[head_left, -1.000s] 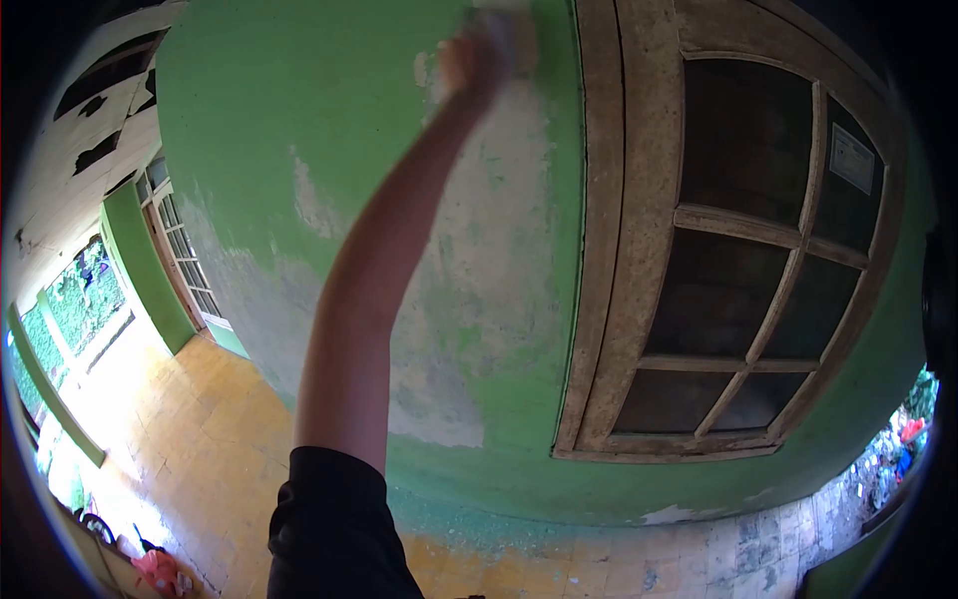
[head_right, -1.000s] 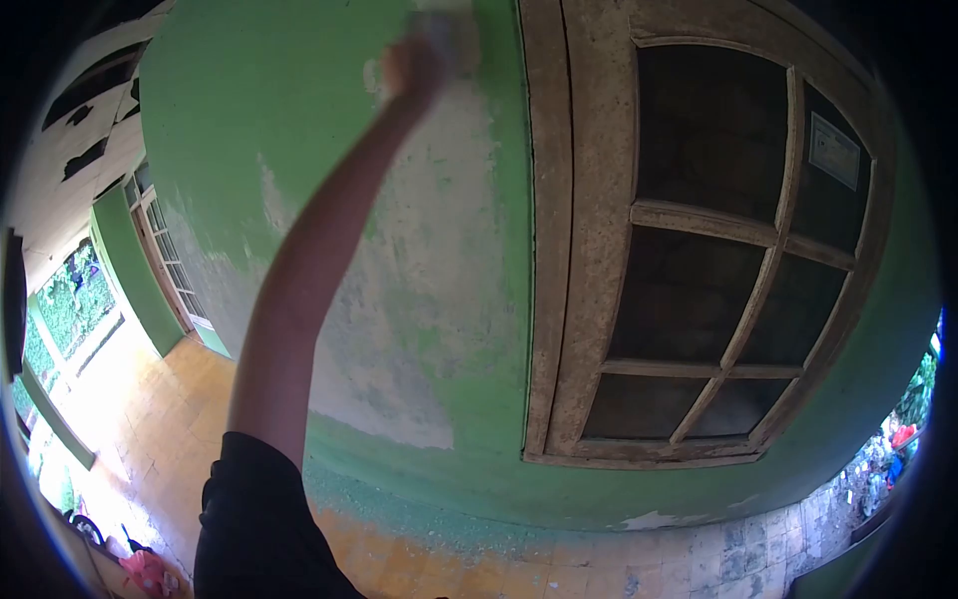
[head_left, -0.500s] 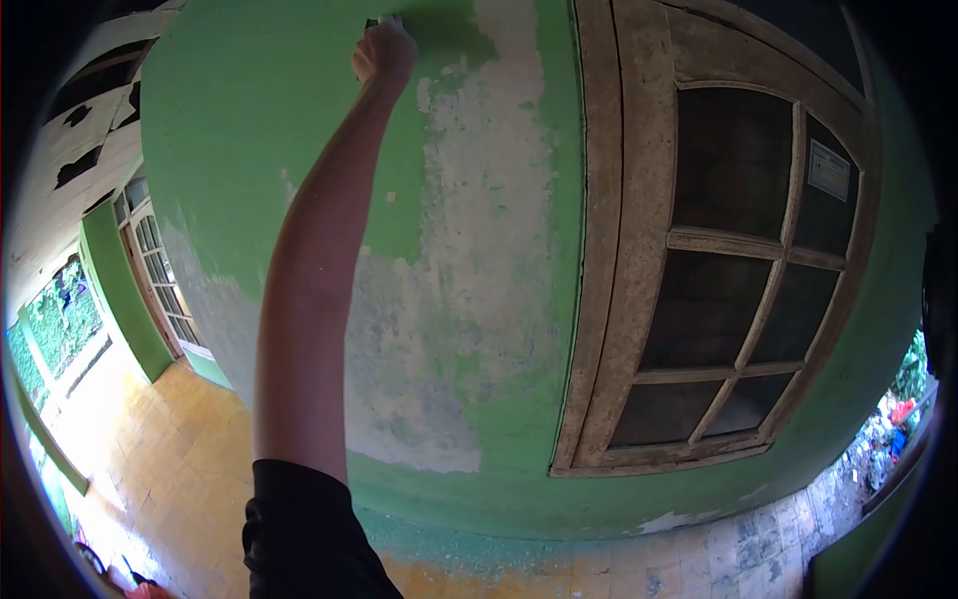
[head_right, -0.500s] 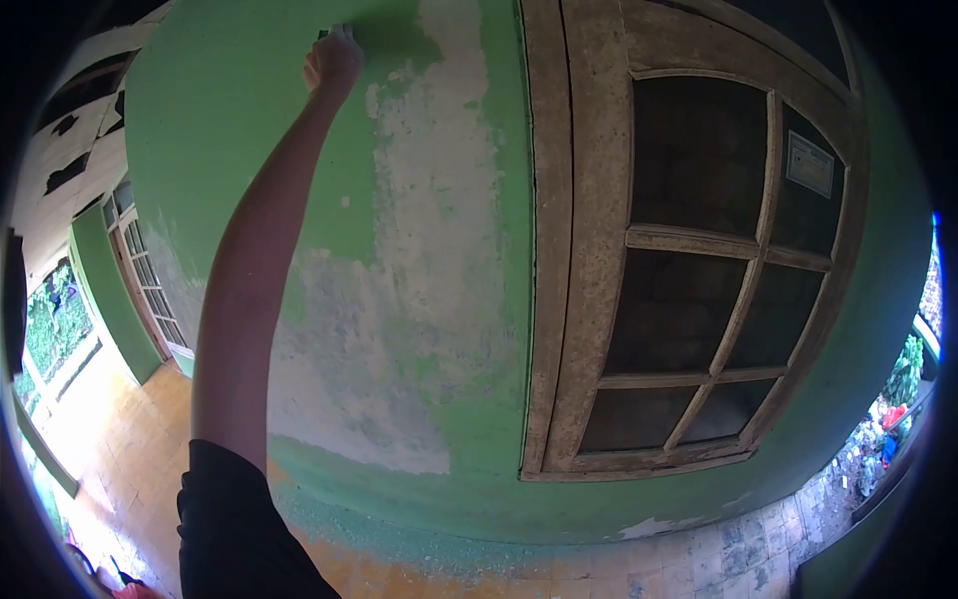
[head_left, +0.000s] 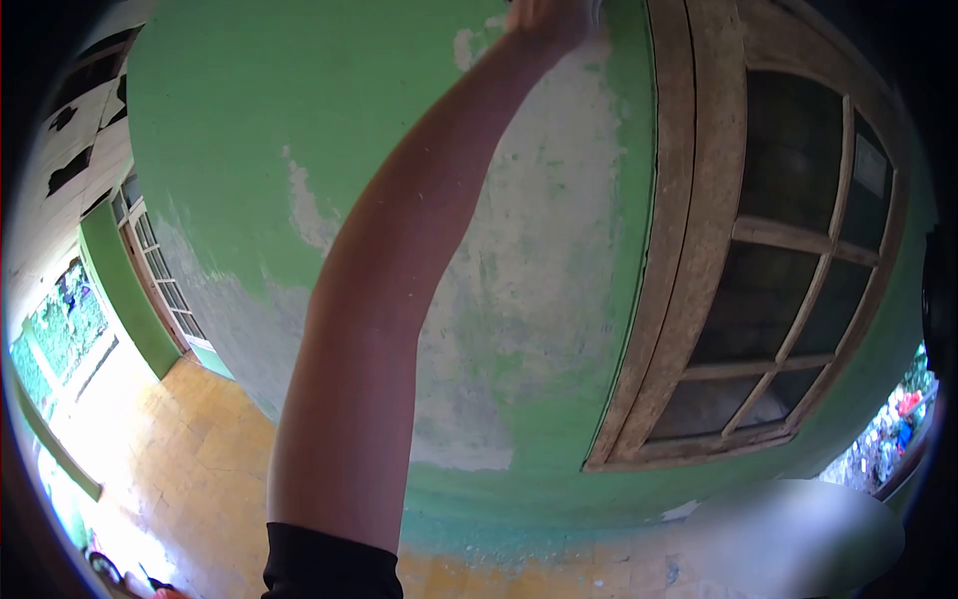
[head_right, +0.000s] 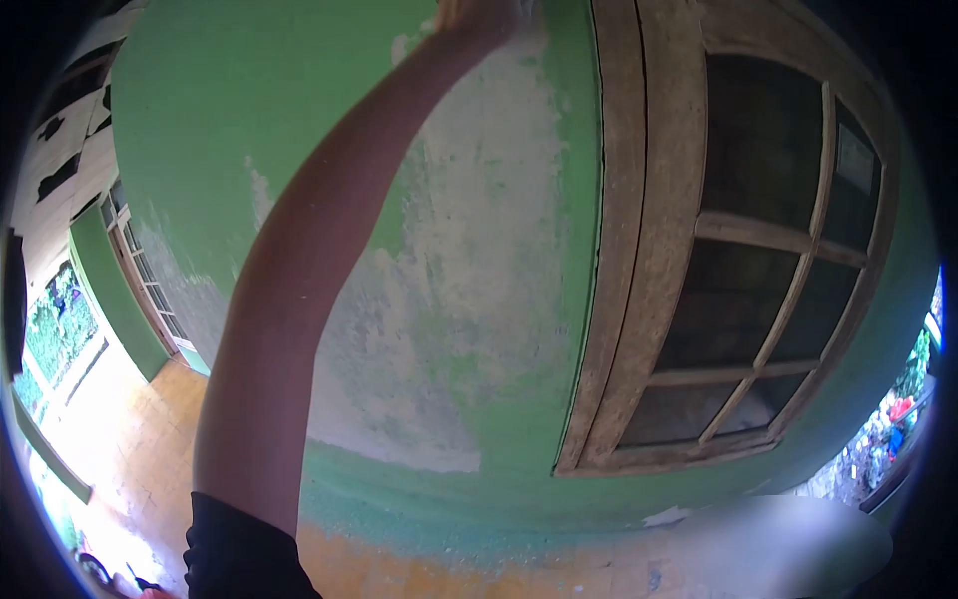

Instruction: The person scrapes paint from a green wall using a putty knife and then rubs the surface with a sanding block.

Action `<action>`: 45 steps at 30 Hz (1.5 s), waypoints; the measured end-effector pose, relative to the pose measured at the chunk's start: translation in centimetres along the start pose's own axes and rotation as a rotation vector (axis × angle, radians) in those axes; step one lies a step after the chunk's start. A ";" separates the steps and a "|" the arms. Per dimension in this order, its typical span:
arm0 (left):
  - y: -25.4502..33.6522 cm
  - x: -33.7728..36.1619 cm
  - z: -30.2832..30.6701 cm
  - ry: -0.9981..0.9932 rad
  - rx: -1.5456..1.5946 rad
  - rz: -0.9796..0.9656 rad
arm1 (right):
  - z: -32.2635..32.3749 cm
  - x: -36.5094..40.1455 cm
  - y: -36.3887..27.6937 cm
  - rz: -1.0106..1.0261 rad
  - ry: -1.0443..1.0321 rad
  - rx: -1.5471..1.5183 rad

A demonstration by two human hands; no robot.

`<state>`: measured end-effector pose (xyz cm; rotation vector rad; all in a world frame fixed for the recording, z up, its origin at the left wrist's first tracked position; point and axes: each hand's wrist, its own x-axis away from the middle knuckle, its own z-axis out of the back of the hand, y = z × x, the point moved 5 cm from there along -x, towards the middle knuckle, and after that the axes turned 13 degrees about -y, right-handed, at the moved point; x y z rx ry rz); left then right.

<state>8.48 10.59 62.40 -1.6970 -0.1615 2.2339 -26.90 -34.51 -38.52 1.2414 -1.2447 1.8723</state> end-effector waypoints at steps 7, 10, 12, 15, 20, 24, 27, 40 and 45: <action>6.5 9.8 -1.9 -0.219 0.040 -0.067 | -2.6 0.5 3.1 -0.009 -0.005 -0.016; 12.2 23.6 -8.7 -0.326 -0.171 -0.412 | -2.8 0.6 3.9 0.002 -0.024 -0.040; 14.7 29.5 -8.8 -0.632 -0.052 -0.486 | -2.3 0.8 3.9 0.017 -0.026 -0.052; 11.4 25.2 -8.4 -0.274 -0.225 -0.543 | -1.7 1.0 3.5 0.027 -0.026 -0.059; 3.8 7.8 0.3 -0.178 0.001 -0.007 | -1.4 1.6 4.2 0.015 -0.033 -0.068; 5.8 12.2 -5.0 -0.190 -0.032 -0.022 | -1.2 1.6 4.6 0.014 -0.043 -0.075; 14.1 25.0 -8.5 -0.137 -0.092 -0.273 | -1.0 1.5 5.4 0.019 -0.049 -0.082; 5.2 6.5 2.0 -0.129 -0.005 0.075 | -1.0 3.2 9.3 0.108 -0.104 -0.146; 13.8 29.4 -11.5 -0.452 -0.099 -0.097 | -5.0 1.5 8.1 0.155 -0.215 -0.181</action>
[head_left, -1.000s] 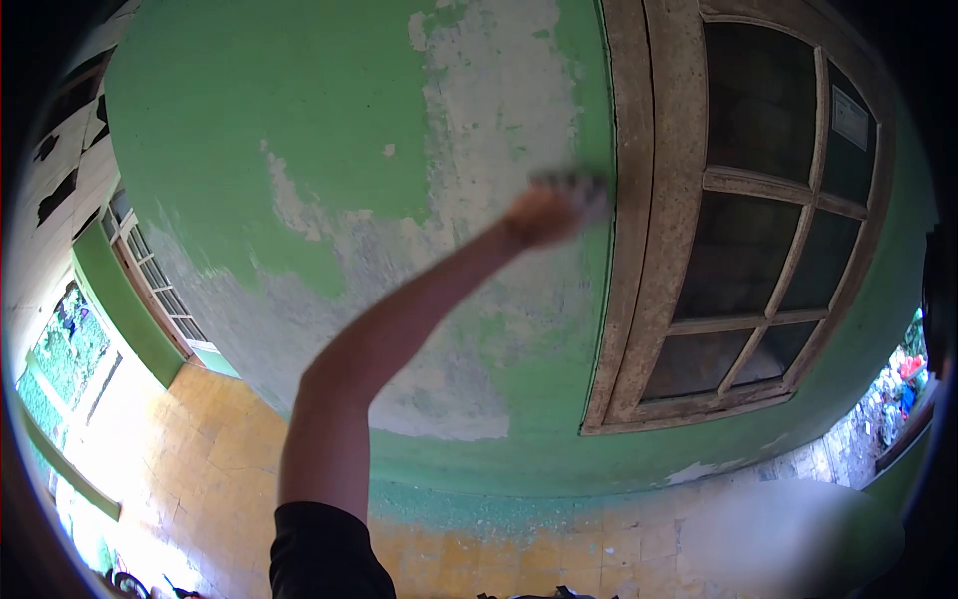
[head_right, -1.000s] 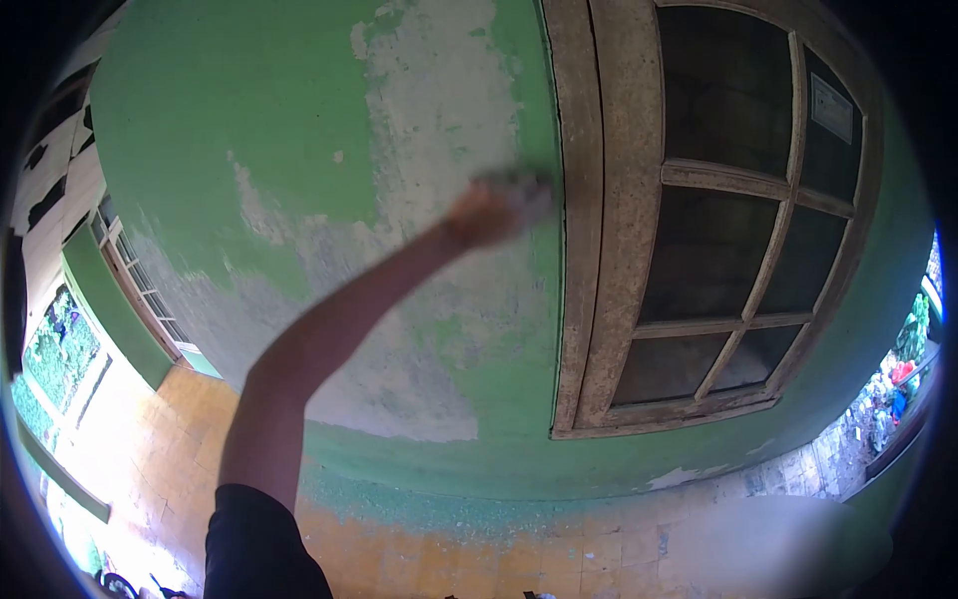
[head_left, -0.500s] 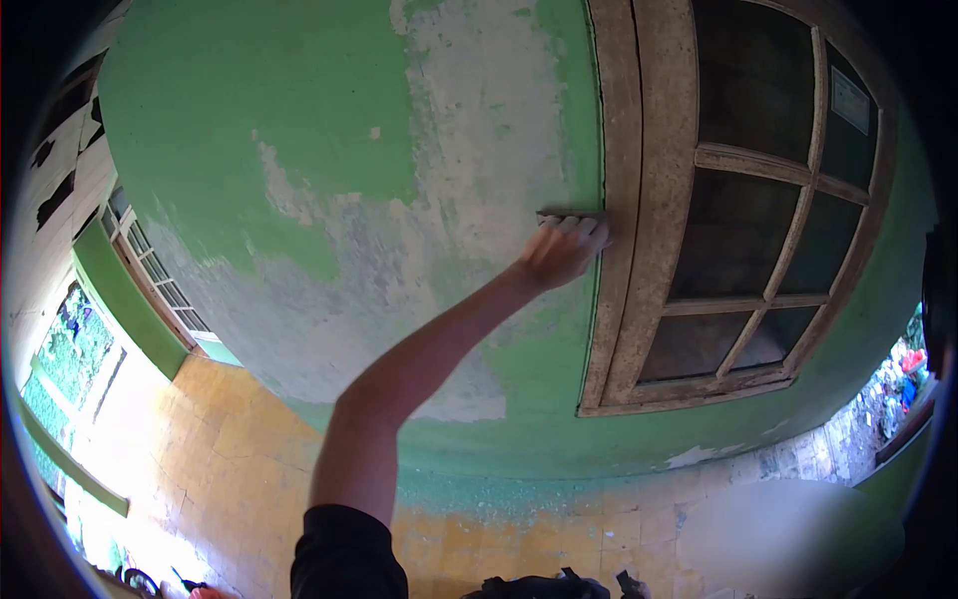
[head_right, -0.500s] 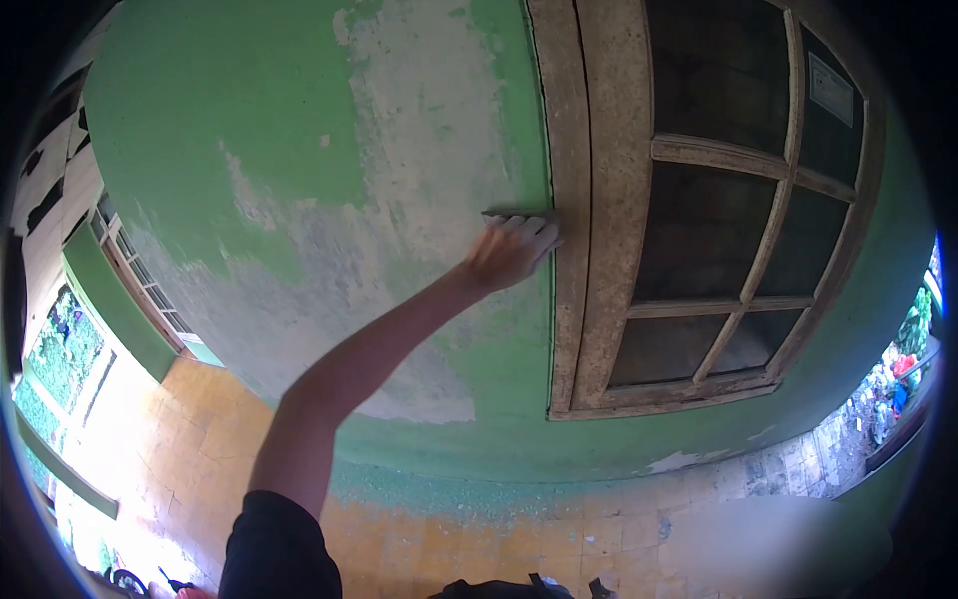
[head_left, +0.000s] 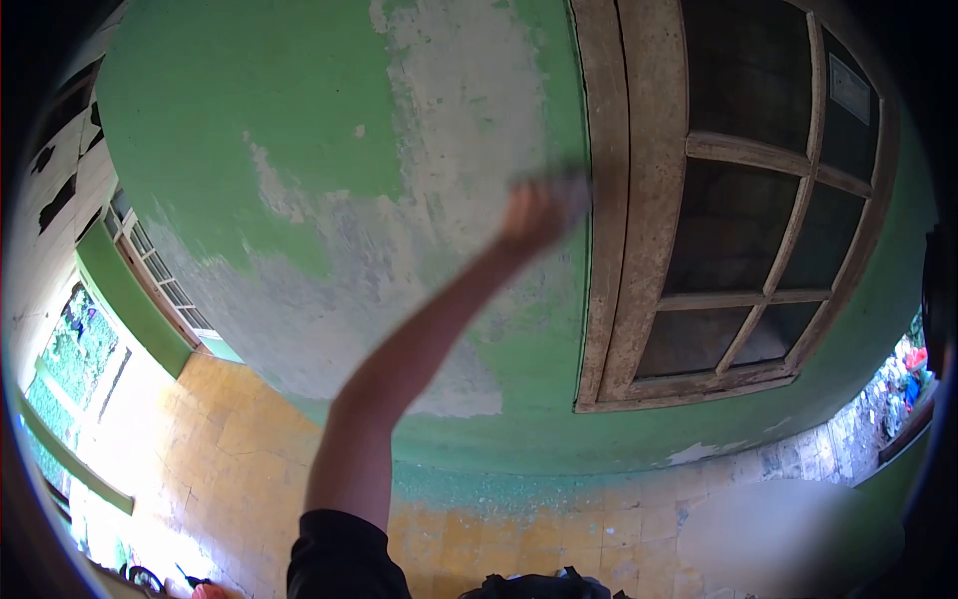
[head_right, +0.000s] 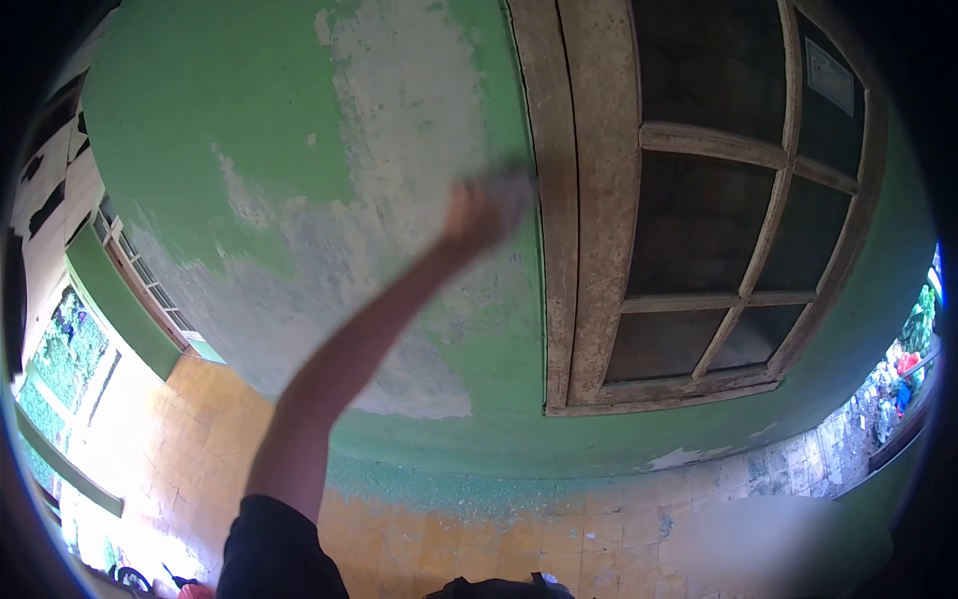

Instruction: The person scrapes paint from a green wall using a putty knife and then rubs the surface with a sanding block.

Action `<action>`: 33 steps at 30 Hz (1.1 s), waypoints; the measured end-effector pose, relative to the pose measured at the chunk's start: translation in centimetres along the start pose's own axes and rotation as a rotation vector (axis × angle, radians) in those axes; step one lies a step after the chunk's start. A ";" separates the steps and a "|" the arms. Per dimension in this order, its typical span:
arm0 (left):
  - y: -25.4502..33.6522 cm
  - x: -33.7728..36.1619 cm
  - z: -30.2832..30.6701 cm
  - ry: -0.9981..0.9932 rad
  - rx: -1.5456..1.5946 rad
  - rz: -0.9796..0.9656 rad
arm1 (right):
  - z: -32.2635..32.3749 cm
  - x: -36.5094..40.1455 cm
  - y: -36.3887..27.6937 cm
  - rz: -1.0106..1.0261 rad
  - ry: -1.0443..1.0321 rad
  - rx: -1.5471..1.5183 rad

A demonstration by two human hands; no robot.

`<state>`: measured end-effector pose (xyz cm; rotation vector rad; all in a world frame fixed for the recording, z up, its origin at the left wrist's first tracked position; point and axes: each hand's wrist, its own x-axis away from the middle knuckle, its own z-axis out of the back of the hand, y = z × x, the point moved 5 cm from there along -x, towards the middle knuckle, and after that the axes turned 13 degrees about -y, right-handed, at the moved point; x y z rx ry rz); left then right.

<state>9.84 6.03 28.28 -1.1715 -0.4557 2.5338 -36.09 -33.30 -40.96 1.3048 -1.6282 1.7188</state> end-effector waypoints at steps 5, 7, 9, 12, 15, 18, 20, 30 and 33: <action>4.2 12.3 -6.3 -0.367 0.078 -0.275 | -1.4 -0.7 0.1 0.022 -0.060 -0.029; -1.3 7.2 -2.0 -0.091 0.088 -0.204 | -1.2 -0.6 0.0 0.022 -0.074 -0.034; -7.2 0.2 5.8 0.220 -0.049 -0.038 | -0.8 -0.2 0.1 0.022 -0.078 -0.043; -15.7 -8.4 16.4 0.426 0.018 0.333 | 0.3 0.4 0.3 0.023 -0.071 -0.054; -15.1 -9.0 18.4 0.664 -0.020 0.205 | 2.4 1.5 1.0 0.023 -0.054 -0.077; -9.7 -4.4 9.0 0.316 -0.115 0.302 | 6.0 2.9 1.8 0.032 -0.021 -0.113; -2.8 3.5 0.5 0.115 0.028 -0.038 | 6.6 3.3 2.8 0.008 0.030 -0.067; -17.7 1.3 5.9 0.197 0.033 0.209 | 9.3 6.3 4.5 -0.065 0.256 -0.017; -20.9 -3.7 17.9 0.338 0.063 0.423 | 8.6 6.2 4.5 -0.070 0.258 -0.013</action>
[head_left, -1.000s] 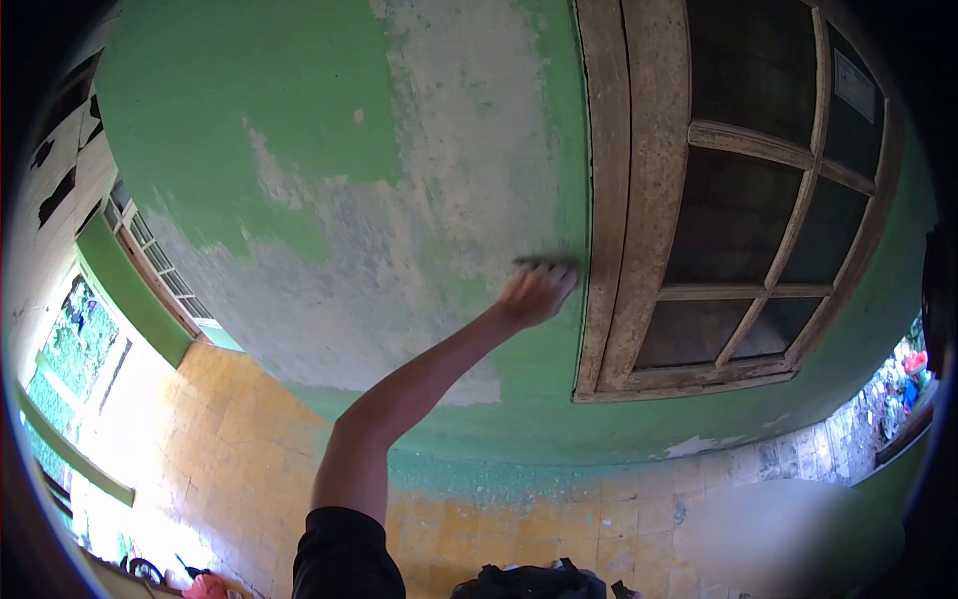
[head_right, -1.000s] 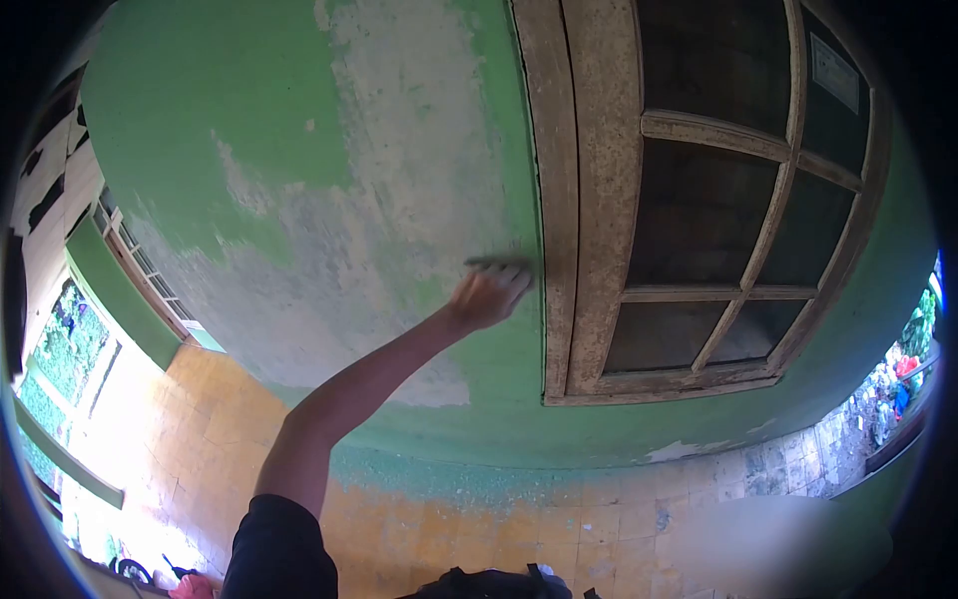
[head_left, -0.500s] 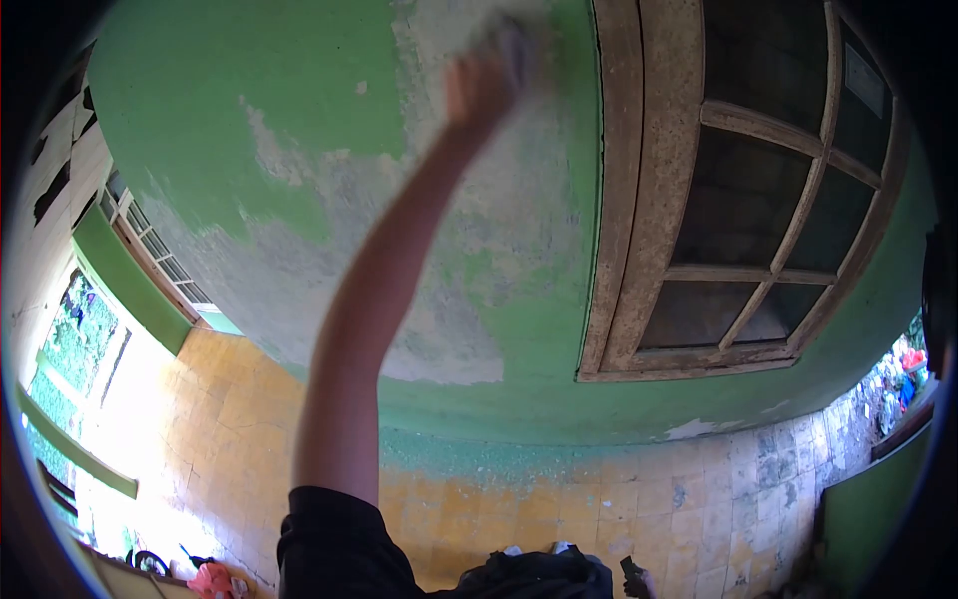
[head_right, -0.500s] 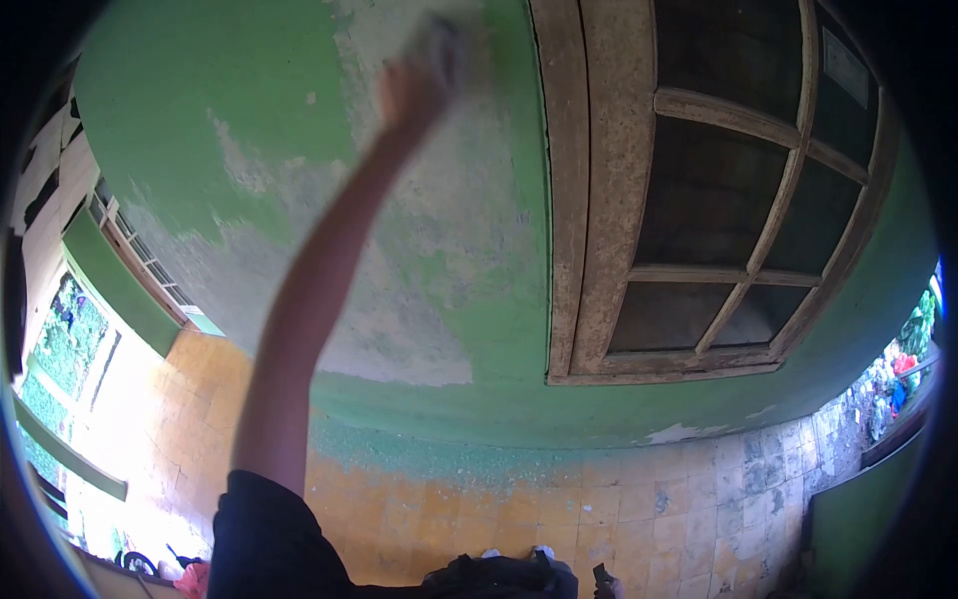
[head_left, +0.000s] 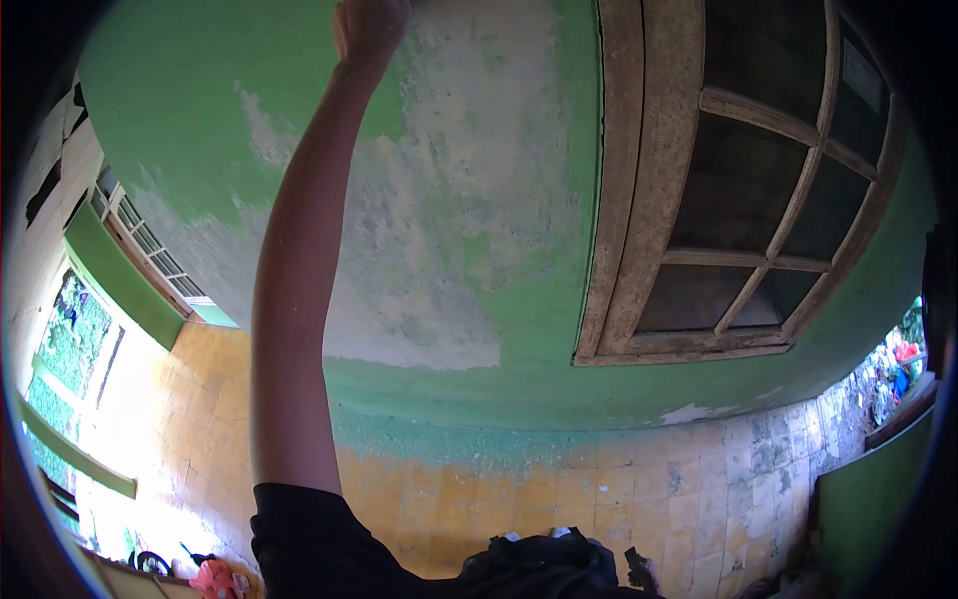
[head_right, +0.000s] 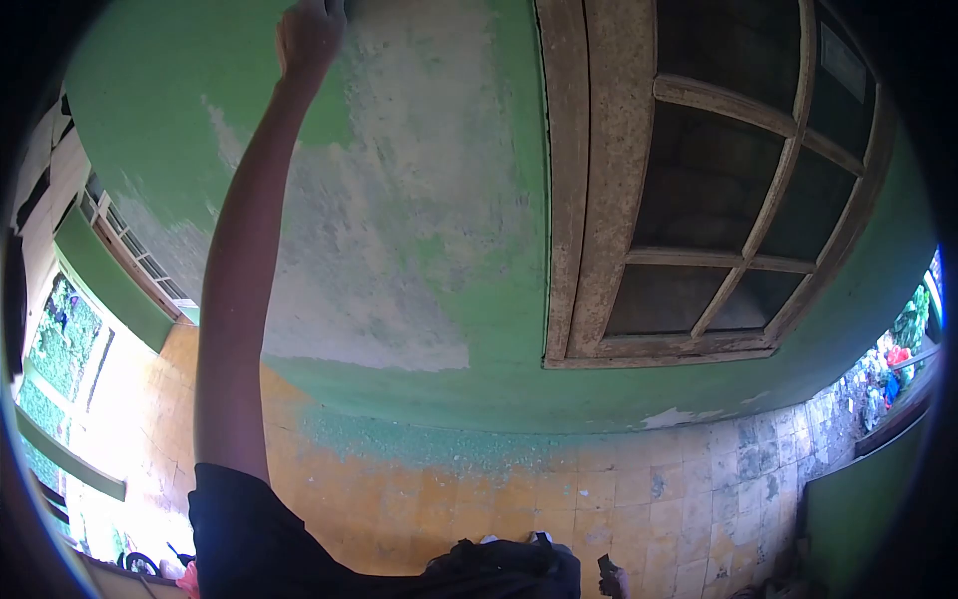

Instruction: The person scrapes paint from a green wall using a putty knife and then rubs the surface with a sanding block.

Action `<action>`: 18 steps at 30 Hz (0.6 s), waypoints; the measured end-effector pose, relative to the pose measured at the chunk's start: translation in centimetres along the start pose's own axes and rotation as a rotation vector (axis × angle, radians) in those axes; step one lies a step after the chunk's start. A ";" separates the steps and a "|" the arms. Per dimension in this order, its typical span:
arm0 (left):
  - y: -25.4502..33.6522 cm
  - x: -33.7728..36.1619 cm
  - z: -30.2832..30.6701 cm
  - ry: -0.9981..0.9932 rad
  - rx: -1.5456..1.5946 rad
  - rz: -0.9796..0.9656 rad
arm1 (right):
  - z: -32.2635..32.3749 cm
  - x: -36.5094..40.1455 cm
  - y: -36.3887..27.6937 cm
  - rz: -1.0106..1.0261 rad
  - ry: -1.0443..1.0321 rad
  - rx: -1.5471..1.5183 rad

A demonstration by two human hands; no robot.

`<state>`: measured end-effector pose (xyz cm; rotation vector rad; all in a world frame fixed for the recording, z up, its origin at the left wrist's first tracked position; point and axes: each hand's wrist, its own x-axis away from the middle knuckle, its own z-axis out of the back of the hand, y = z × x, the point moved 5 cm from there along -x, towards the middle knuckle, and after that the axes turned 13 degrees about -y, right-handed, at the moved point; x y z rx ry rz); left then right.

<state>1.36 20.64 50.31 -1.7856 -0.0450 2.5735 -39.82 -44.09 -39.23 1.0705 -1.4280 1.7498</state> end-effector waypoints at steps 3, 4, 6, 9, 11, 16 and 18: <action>0.1 3.3 -2.7 0.011 -0.100 0.015 | -0.5 -0.2 0.2 -0.012 -0.006 0.006; 0.7 7.0 -4.3 -0.031 0.017 -0.012 | -0.6 -0.3 0.2 -0.003 -0.008 0.007; 1.0 16.7 -9.6 0.080 0.053 -0.213 | -0.7 -0.3 0.3 0.002 -0.006 0.012; 3.3 29.2 -11.8 -0.326 0.039 -0.177 | -0.8 -0.6 -0.3 0.017 -0.013 0.024; 2.8 28.6 -10.5 -0.281 0.125 -0.201 | -0.6 -0.7 -0.8 0.029 -0.009 0.029; 0.0 8.4 -2.5 -0.033 -0.034 -0.008 | -0.9 -1.2 -2.5 0.032 -0.022 0.060; -1.1 2.1 -0.1 -0.009 0.080 0.085 | -1.2 -1.5 -3.0 0.027 -0.024 0.064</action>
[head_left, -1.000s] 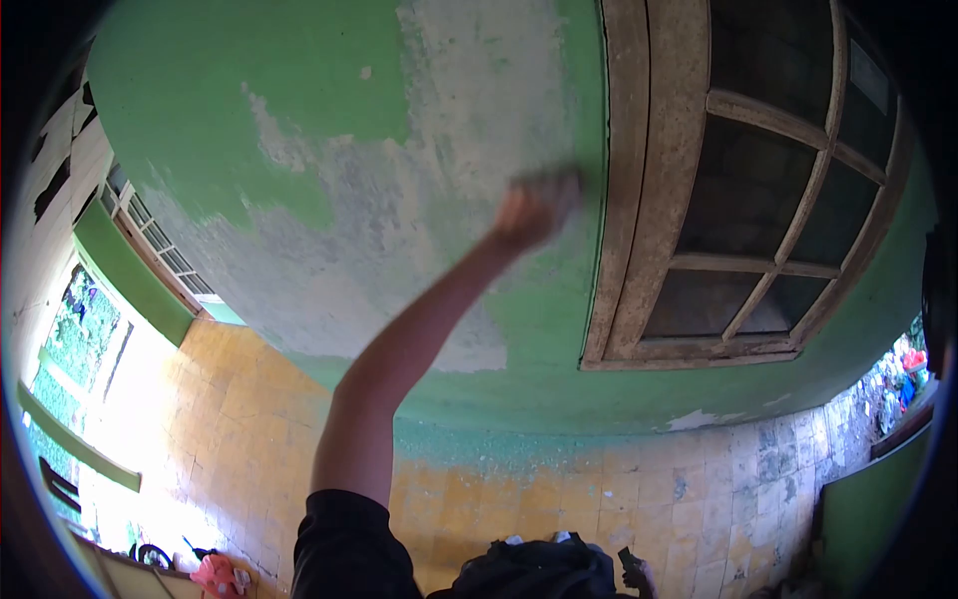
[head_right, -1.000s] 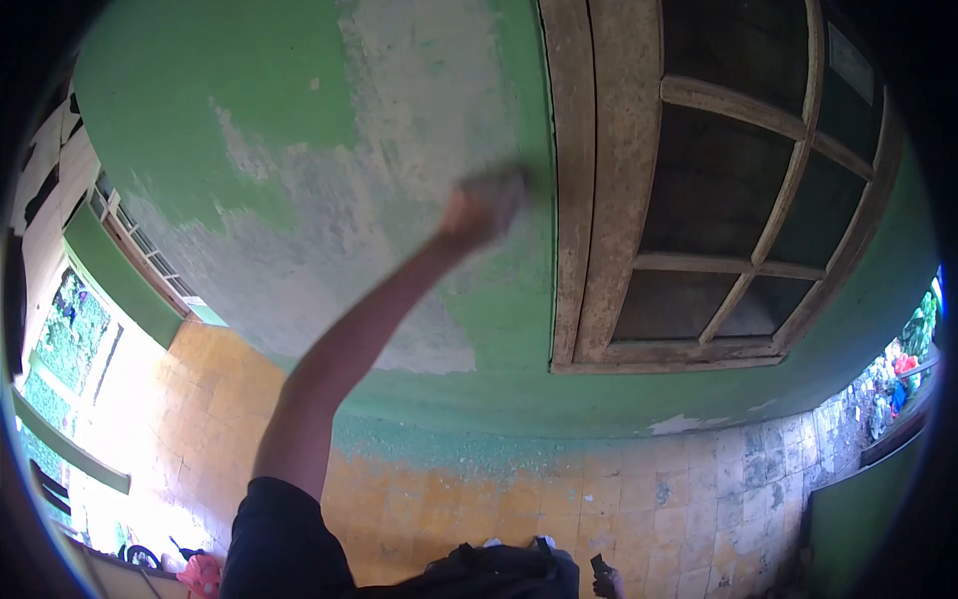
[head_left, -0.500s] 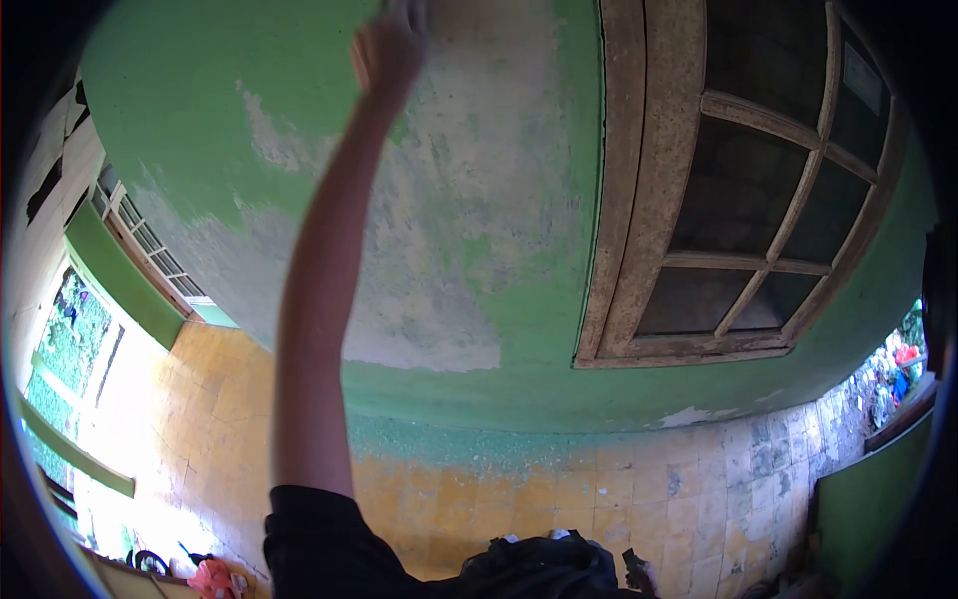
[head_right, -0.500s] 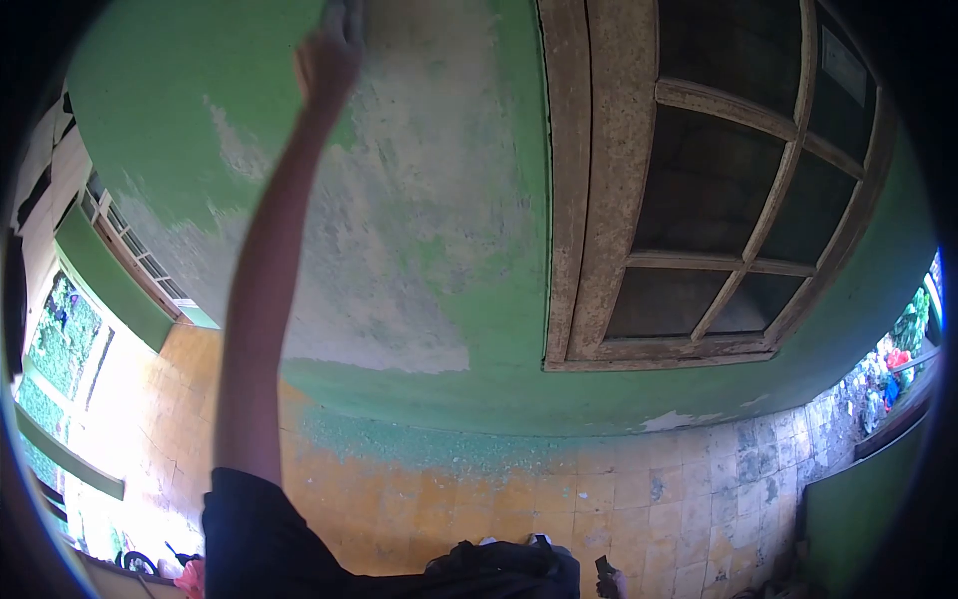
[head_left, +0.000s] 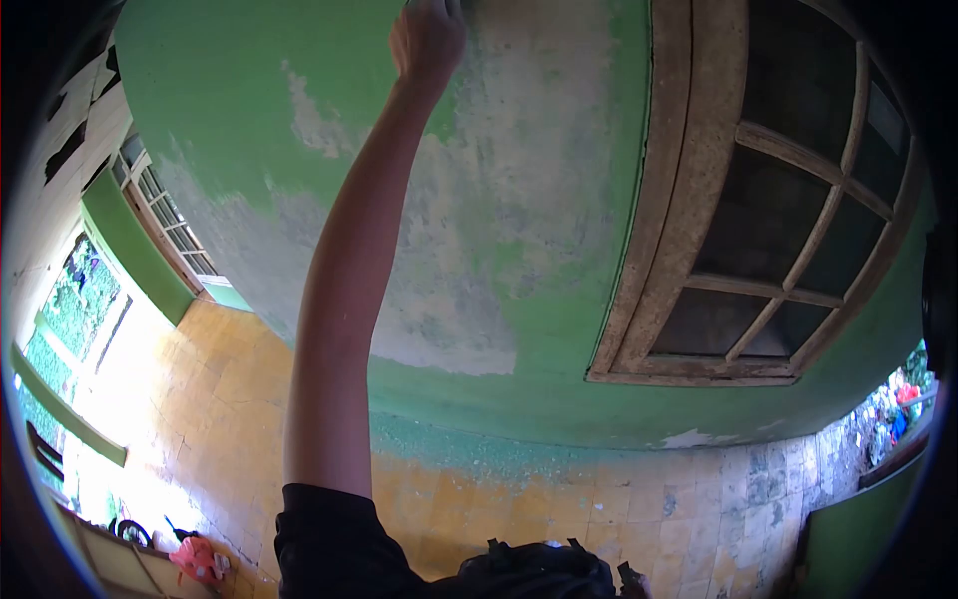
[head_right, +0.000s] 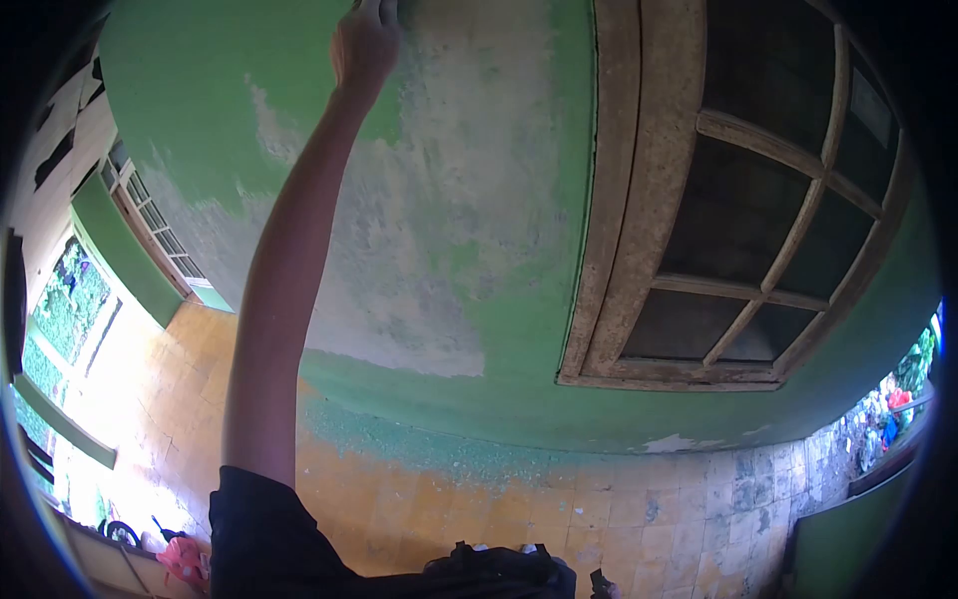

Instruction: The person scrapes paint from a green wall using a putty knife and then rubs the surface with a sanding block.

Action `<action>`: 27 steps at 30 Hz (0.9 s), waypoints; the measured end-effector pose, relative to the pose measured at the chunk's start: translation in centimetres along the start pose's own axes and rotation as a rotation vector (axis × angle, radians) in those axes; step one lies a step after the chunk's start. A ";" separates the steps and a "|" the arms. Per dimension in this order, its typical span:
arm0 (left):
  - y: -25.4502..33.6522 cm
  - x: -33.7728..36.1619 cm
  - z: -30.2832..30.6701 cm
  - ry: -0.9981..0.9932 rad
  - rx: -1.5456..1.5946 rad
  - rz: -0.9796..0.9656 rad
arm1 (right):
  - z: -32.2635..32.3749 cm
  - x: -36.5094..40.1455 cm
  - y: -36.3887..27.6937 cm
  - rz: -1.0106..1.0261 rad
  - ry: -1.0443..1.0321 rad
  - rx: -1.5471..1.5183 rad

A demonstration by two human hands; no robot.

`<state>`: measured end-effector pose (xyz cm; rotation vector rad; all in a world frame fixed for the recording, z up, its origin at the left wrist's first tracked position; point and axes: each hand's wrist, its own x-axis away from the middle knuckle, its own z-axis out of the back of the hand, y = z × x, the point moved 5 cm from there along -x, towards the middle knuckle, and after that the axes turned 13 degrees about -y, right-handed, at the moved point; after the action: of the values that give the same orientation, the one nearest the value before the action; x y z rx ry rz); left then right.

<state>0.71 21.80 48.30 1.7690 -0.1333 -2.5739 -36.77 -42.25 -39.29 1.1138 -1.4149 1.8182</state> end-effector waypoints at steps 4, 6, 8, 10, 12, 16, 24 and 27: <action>0.5 6.4 -3.9 -0.218 0.025 0.037 | -0.1 -0.4 -0.1 -0.002 -0.006 0.018; -1.0 17.8 -10.5 -0.179 0.083 -0.157 | -0.2 -0.5 0.1 -0.002 -0.014 0.024; -0.6 29.9 -13.3 -0.366 0.076 -0.112 | -0.1 -0.4 -0.2 0.001 -0.017 0.031; -1.4 34.3 -12.8 -0.431 0.178 -0.173 | -0.1 -0.5 -1.5 0.017 -0.024 0.039; -3.1 30.7 -10.9 -0.290 0.128 -0.138 | -0.5 -0.6 -2.7 0.011 -0.028 0.049; -4.4 15.5 -3.8 -0.112 0.116 -0.152 | -1.0 -0.3 -4.6 0.019 -0.039 0.066; -4.2 16.9 -6.6 -0.036 0.037 -0.036 | -1.1 -0.5 -6.1 0.019 -0.047 0.091; -1.9 30.5 -10.9 -0.342 0.106 -0.130 | -0.8 -0.5 -6.3 0.025 -0.044 0.103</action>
<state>-0.03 21.21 15.89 1.3899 -0.1666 -2.9958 -31.53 -39.76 -36.78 1.1990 -1.3786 1.9140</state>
